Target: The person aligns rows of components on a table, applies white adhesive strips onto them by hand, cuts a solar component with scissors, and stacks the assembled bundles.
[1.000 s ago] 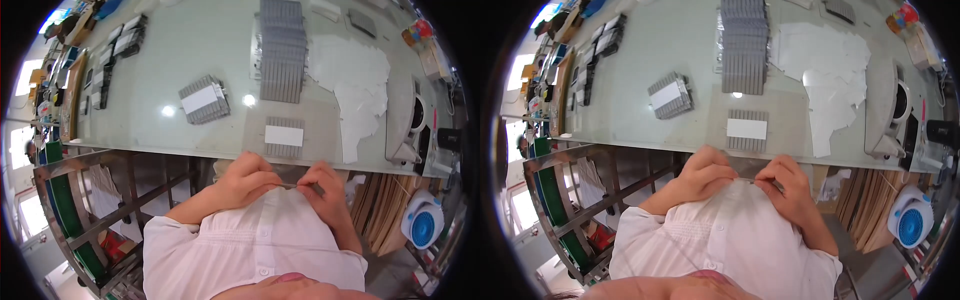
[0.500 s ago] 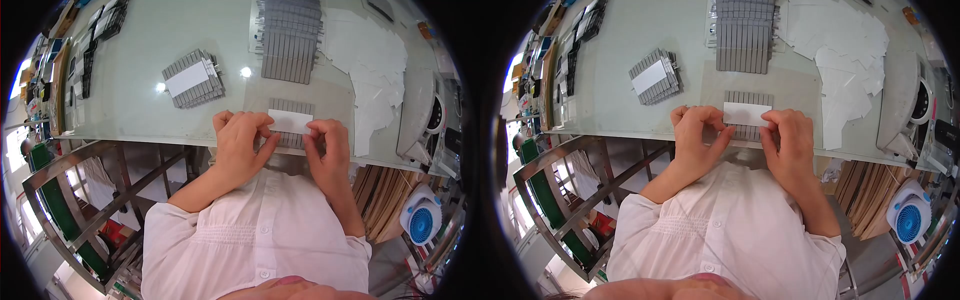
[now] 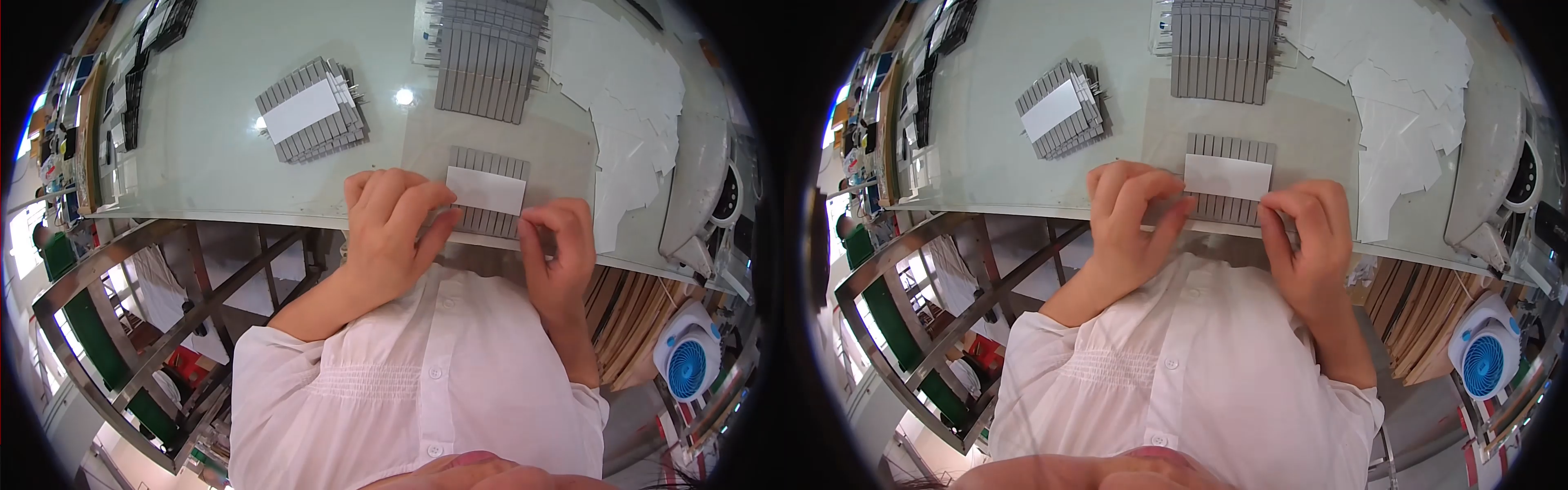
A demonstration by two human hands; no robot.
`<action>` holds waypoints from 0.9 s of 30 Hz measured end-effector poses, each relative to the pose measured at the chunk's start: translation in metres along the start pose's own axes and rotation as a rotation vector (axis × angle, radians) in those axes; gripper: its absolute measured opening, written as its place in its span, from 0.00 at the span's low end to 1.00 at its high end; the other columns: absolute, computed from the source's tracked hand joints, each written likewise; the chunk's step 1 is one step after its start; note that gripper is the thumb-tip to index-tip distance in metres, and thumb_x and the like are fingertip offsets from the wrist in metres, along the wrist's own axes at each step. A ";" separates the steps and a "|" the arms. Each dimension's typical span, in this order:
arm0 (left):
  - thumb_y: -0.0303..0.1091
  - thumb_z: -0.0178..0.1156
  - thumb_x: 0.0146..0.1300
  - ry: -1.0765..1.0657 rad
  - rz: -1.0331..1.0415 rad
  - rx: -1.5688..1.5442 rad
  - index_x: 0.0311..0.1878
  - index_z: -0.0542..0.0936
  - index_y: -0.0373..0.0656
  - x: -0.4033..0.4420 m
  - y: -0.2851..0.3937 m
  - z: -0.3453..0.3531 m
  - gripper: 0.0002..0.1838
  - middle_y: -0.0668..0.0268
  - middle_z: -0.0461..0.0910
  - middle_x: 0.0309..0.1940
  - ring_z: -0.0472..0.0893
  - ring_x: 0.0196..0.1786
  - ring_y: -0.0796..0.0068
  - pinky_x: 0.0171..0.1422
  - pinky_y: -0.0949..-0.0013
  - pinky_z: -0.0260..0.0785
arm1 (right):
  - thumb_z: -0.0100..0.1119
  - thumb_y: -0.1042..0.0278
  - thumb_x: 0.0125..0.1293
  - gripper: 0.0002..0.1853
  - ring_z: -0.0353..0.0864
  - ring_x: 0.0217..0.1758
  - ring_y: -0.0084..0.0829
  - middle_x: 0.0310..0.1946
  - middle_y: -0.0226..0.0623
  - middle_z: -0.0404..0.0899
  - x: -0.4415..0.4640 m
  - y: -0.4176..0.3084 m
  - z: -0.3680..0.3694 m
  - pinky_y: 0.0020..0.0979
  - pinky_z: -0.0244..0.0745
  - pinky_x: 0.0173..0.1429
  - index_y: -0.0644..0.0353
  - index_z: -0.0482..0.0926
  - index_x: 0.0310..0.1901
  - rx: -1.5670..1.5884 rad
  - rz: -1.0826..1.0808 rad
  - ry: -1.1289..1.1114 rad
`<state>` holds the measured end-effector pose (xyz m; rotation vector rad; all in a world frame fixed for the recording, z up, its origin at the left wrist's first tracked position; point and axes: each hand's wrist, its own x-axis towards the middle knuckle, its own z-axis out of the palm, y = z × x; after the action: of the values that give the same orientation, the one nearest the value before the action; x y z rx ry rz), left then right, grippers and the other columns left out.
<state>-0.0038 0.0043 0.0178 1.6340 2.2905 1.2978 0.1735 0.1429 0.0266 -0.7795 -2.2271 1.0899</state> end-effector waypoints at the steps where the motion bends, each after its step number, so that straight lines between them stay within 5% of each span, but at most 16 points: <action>1: 0.29 0.76 0.55 -0.017 0.054 0.066 0.48 0.85 0.52 -0.003 -0.002 -0.003 0.17 0.74 0.80 0.38 0.78 0.40 0.73 0.56 0.60 0.58 | 0.74 0.80 0.57 0.13 0.75 0.40 0.35 0.39 0.33 0.78 -0.004 0.002 -0.005 0.35 0.68 0.48 0.56 0.85 0.44 -0.068 -0.063 -0.028; 9: 0.43 0.74 0.54 -0.161 0.301 0.374 0.55 0.90 0.60 -0.012 -0.020 -0.023 0.22 0.72 0.83 0.54 0.81 0.55 0.68 0.67 0.54 0.62 | 0.77 0.73 0.57 0.22 0.75 0.46 0.34 0.43 0.29 0.78 -0.012 0.017 -0.017 0.36 0.68 0.51 0.49 0.90 0.56 -0.421 -0.358 -0.104; 27: 0.36 0.76 0.57 -0.109 0.488 0.211 0.43 0.89 0.57 -0.014 -0.012 0.002 0.10 0.78 0.87 0.51 0.86 0.54 0.76 0.72 0.48 0.70 | 0.70 0.70 0.59 0.14 0.79 0.57 0.34 0.53 0.27 0.83 -0.022 0.014 0.003 0.39 0.71 0.57 0.54 0.89 0.49 -0.328 -0.471 -0.088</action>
<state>-0.0058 -0.0067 0.0036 2.3803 2.1006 1.0152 0.1904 0.1339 0.0089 -0.2993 -2.5223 0.5502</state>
